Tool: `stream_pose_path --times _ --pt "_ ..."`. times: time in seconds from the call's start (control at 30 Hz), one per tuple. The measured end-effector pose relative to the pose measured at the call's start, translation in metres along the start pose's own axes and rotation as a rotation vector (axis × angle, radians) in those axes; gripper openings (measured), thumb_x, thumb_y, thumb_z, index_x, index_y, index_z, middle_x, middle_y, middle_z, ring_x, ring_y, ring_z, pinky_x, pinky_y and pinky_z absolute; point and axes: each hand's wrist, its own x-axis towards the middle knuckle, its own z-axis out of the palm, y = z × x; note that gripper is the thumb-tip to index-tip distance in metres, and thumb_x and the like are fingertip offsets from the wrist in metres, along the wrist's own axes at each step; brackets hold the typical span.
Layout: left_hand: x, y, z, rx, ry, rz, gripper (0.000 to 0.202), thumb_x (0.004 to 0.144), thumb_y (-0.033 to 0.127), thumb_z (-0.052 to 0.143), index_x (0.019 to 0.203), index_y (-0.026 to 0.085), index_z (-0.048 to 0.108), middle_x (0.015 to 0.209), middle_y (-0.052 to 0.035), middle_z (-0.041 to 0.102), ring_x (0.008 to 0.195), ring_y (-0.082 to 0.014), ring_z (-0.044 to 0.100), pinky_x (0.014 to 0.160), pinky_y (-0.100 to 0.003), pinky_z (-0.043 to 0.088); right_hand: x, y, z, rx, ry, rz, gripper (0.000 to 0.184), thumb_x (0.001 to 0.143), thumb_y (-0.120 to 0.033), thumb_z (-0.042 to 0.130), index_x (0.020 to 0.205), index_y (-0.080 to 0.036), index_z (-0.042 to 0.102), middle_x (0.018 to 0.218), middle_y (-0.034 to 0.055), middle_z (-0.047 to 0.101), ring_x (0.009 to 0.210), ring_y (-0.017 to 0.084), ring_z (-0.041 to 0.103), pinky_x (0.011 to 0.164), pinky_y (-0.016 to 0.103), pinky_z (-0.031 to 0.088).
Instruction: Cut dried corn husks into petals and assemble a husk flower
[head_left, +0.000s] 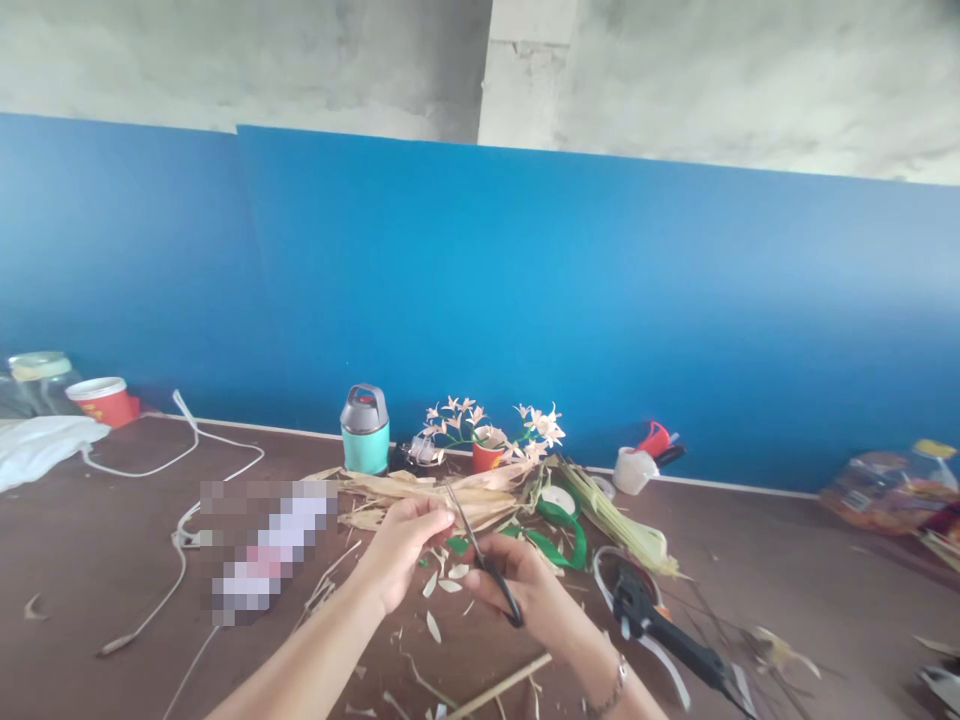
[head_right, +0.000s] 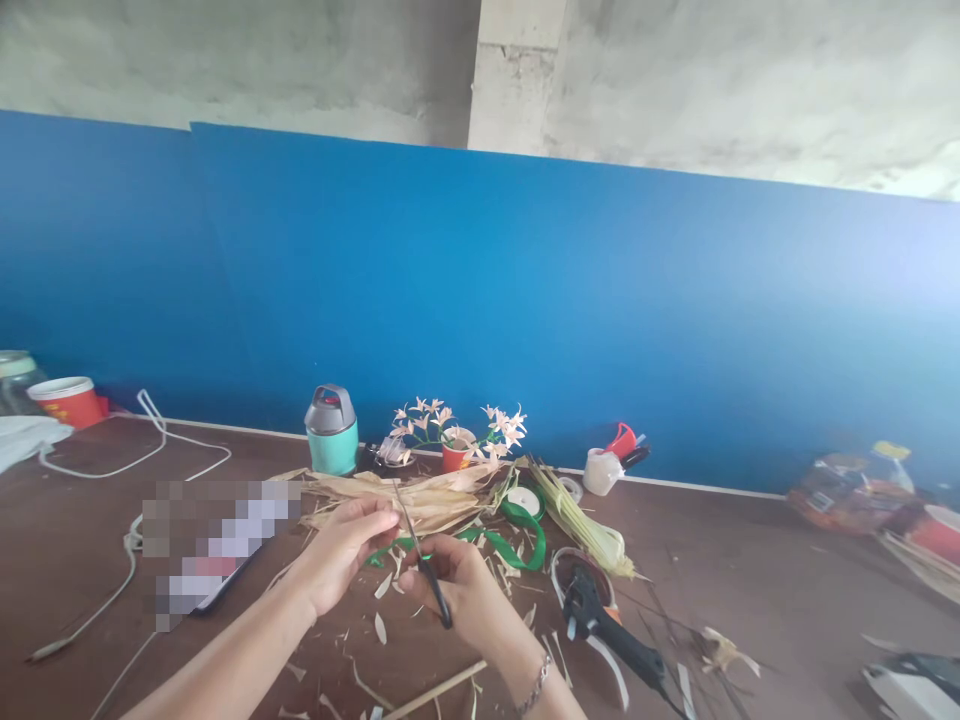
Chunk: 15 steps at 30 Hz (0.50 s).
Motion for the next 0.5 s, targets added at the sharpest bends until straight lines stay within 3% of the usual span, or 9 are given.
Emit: stream_pose_path --times 0.5 --pt "-0.0024 0.0096 -0.0007 0.095 -0.038 -0.010 0.014 0.061 0.024 0.066 0.055 0.015 0.056 0.056 0.0013 0.057 0.059 -0.0125 0.050 0.064 -0.026 0.037 -0.0020 0.0029 -0.0038 -0.081 -0.014 -0.007 0.036 0.064 -0.043 0.074 0.077 -0.013 0.061 0.054 -0.0054 0.048 0.043 0.004 0.034 0.038 0.016 0.026"
